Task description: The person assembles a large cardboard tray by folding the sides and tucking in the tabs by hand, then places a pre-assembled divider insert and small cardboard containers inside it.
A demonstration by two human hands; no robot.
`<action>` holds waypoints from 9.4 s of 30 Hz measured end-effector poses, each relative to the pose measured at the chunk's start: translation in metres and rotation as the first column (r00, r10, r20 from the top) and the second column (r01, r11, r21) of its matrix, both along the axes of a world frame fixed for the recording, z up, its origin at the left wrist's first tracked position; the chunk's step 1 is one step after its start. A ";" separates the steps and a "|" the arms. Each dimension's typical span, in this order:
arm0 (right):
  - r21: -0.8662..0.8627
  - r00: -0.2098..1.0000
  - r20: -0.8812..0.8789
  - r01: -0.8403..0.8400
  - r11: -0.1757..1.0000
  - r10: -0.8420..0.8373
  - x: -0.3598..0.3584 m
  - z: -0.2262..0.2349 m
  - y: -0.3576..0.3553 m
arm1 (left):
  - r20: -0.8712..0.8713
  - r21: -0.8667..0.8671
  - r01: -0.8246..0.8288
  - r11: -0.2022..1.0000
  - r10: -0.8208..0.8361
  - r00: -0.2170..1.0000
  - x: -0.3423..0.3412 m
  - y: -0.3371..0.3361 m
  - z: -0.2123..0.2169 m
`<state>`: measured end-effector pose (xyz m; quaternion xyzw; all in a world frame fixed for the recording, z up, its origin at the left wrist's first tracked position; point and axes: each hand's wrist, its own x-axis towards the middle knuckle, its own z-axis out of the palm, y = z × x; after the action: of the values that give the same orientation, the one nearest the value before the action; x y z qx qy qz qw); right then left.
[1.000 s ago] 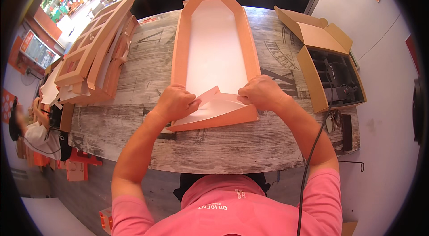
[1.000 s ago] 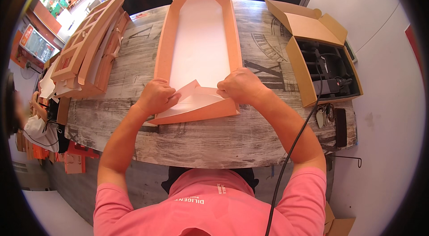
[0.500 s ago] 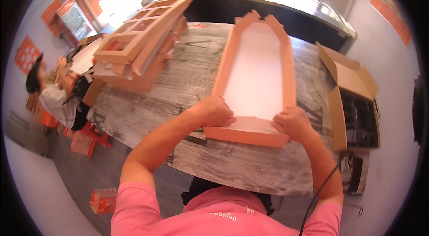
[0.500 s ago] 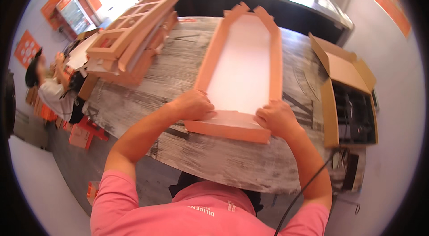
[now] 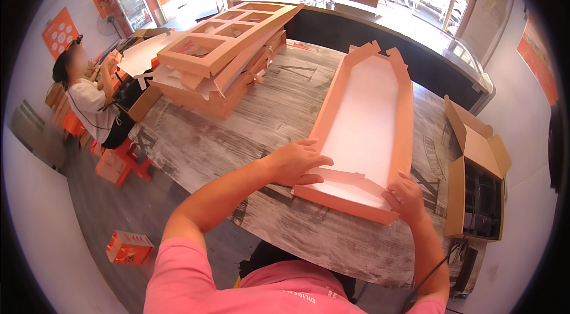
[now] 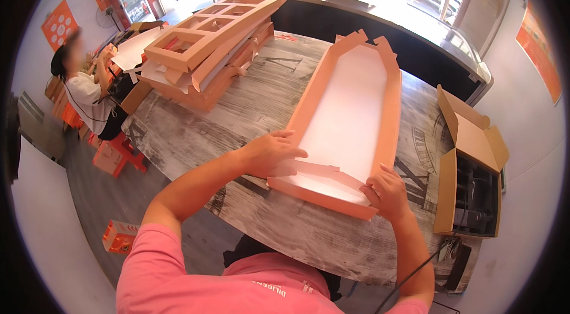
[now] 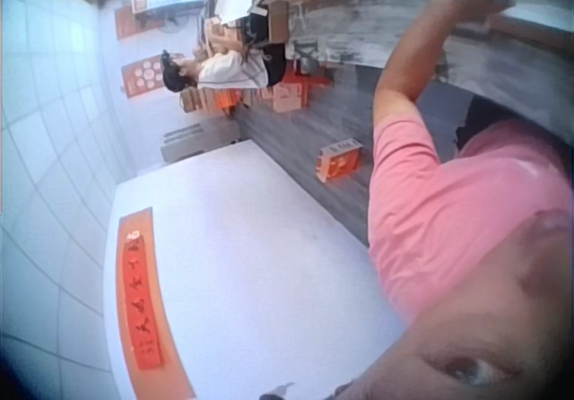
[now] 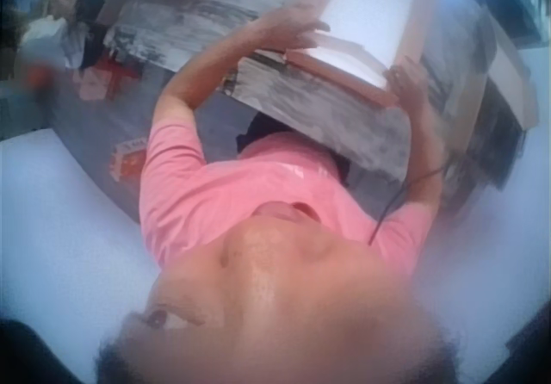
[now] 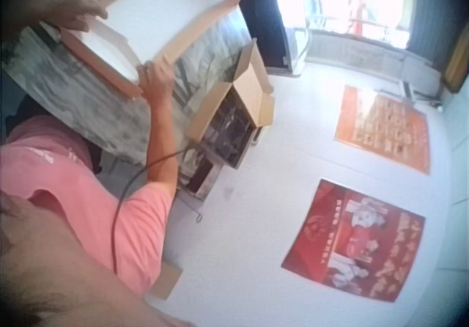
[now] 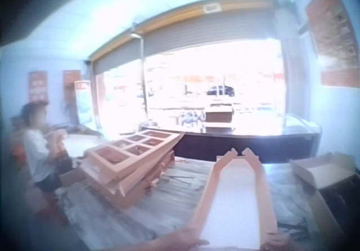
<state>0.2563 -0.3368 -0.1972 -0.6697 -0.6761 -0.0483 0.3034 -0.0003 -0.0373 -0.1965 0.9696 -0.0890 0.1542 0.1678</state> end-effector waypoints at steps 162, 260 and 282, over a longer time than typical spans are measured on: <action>-0.003 0.974 0.122 0.191 0.982 -0.189 -0.039 0.001 -0.023 | 0.209 -0.633 -0.185 0.752 0.395 0.895 -0.027 -0.033 -0.038; 0.316 0.618 -0.760 0.623 0.715 -0.203 0.005 -0.070 0.020 | -0.509 -0.361 -0.493 0.792 0.276 0.815 0.067 -0.039 0.017; 0.200 0.905 -0.424 0.074 0.977 0.018 -0.006 0.022 -0.021 | 0.006 -0.417 -0.169 0.893 0.188 0.982 -0.012 -0.055 0.025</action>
<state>0.2505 -0.3579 -0.1753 -0.6377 -0.5754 0.0222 0.5117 -0.0125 -0.0920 -0.1712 0.9121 0.0312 0.2066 0.3528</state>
